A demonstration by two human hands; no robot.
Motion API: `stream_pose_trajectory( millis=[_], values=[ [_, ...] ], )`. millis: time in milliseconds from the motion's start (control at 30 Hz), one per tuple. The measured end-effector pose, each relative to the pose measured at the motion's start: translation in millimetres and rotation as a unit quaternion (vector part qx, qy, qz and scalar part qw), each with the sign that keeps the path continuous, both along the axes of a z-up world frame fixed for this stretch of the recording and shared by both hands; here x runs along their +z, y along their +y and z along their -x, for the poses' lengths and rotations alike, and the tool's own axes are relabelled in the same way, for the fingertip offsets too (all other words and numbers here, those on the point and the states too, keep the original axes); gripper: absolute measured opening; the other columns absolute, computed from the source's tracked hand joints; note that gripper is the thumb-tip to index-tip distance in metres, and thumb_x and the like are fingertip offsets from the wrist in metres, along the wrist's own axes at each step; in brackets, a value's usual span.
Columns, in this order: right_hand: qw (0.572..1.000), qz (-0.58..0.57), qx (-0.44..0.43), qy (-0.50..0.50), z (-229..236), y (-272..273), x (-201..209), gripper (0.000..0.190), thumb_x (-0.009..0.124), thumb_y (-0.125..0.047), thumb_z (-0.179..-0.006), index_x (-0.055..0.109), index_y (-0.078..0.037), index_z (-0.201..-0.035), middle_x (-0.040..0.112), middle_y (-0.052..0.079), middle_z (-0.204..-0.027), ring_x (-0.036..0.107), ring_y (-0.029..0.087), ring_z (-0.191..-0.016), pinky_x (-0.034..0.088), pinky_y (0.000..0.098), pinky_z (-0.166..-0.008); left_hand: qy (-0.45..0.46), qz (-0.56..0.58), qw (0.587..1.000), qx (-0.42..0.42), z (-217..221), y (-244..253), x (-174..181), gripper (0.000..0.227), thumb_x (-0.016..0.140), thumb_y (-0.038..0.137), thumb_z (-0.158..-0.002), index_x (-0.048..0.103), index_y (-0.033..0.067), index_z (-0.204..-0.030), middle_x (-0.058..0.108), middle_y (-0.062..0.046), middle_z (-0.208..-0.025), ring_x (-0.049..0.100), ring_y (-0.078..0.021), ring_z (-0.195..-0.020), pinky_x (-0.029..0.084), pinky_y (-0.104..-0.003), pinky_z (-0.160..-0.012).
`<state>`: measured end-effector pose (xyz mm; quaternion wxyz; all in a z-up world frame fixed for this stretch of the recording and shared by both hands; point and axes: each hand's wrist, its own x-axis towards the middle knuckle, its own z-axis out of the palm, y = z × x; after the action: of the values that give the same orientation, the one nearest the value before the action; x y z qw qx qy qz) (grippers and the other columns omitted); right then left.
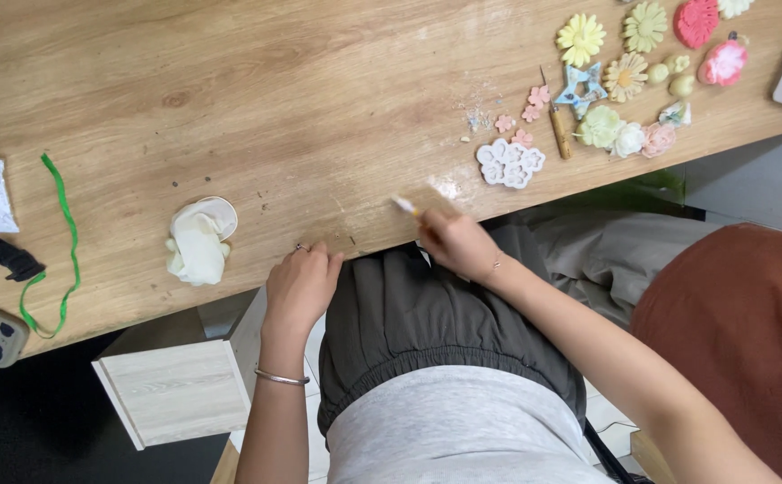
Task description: Using small tools to shape and attach decorative wax elements to a candle.
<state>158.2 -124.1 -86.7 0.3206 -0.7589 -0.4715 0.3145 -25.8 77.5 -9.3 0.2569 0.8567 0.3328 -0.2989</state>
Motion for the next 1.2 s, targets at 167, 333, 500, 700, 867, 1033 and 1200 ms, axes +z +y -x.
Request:
stream_pose_trajectory(
  millis=[167, 333, 500, 700, 867, 1033, 1200],
  values=[
    [0.996, 0.007, -0.091, -0.024, -13, -10, -15, 0.013, 0.068, -0.007, -0.092, 0.06, 0.002, -0.092, 0.068, 0.022, -0.077, 0.069, 0.04, -0.071, 0.054, 0.0469, -0.063, -0.052, -0.011, 0.999, 0.012, -17, 4, 12, 0.036, 0.056, 0.035, -0.101, 0.067, 0.0012, -0.106, 0.073, -0.022, -0.099, 0.07, -0.0393, -0.096, 0.055, -0.052, -0.08],
    [0.974, 0.013, -0.217, -0.068, -48, -15, -12, 0.014, 0.069, -0.008, -0.093, 0.061, 0.003, -0.09, 0.068, 0.022, -0.079, 0.069, 0.038, -0.072, 0.055, 0.0431, -0.065, -0.135, -0.034, 0.99, 0.02, -41, -1, 24, 0.033, 0.056, 0.031, -0.1, 0.068, 0.0019, -0.11, 0.073, -0.021, -0.101, 0.071, -0.0394, -0.092, 0.056, -0.051, -0.077],
    [0.971, 0.069, -0.23, 0.002, -49, -18, -9, 0.014, 0.072, -0.01, -0.092, 0.069, 0.003, -0.094, 0.067, 0.016, -0.073, 0.068, 0.026, -0.064, 0.053, 0.0362, -0.061, -0.134, 0.013, 0.988, -0.073, -67, -35, -7, 0.032, 0.055, 0.027, -0.105, 0.069, -0.0003, -0.098, 0.072, -0.022, -0.098, 0.073, -0.0361, -0.089, 0.059, -0.048, -0.075],
    [0.957, 0.074, -0.279, 0.038, -65, -19, 49, 0.019, 0.071, -0.013, -0.094, 0.072, -0.002, -0.109, 0.07, 0.012, -0.07, 0.066, 0.018, -0.055, 0.051, 0.0316, -0.055, -0.225, 0.101, 0.957, -0.15, -124, -98, -25, 0.033, 0.067, 0.021, -0.092, 0.062, -0.0039, -0.113, 0.065, -0.022, -0.114, 0.066, -0.0389, -0.105, 0.058, -0.049, -0.078],
    [0.959, 0.057, -0.277, 0.018, -111, -63, 63, 0.02, 0.068, -0.01, -0.098, 0.071, -0.002, -0.116, 0.073, 0.009, -0.076, 0.068, 0.013, -0.063, 0.053, 0.0289, -0.059, -0.354, -0.057, 0.92, -0.156, -178, -119, -75, 0.047, 0.071, 0.012, -0.082, 0.059, -0.0011, -0.125, 0.059, -0.021, -0.128, 0.058, -0.0346, -0.114, 0.056, -0.045, -0.079],
    [0.947, 0.075, -0.31, 0.032, -140, -103, 58, 0.021, 0.062, -0.008, -0.101, 0.071, -0.003, -0.12, 0.074, 0.006, -0.079, 0.068, 0.011, -0.065, 0.054, 0.0273, -0.062, -0.367, -0.137, 0.903, -0.176, -222, -122, -93, 0.052, 0.079, 0.019, -0.074, 0.062, 0.0076, -0.122, 0.06, -0.008, -0.119, 0.058, -0.0271, -0.113, 0.049, -0.047, -0.09],
    [0.941, 0.108, -0.312, 0.075, -145, -116, 42, 0.021, 0.064, -0.01, -0.1, 0.072, -0.004, -0.119, 0.072, 0.007, -0.076, 0.066, 0.012, -0.06, 0.054, 0.0277, -0.057, -0.321, -0.146, 0.919, -0.174, -227, -123, -85, 0.041, 0.082, 0.018, -0.073, 0.063, 0.0098, -0.108, 0.06, -0.008, -0.114, 0.057, -0.0259, -0.114, 0.046, -0.041, -0.088]
  ],
)
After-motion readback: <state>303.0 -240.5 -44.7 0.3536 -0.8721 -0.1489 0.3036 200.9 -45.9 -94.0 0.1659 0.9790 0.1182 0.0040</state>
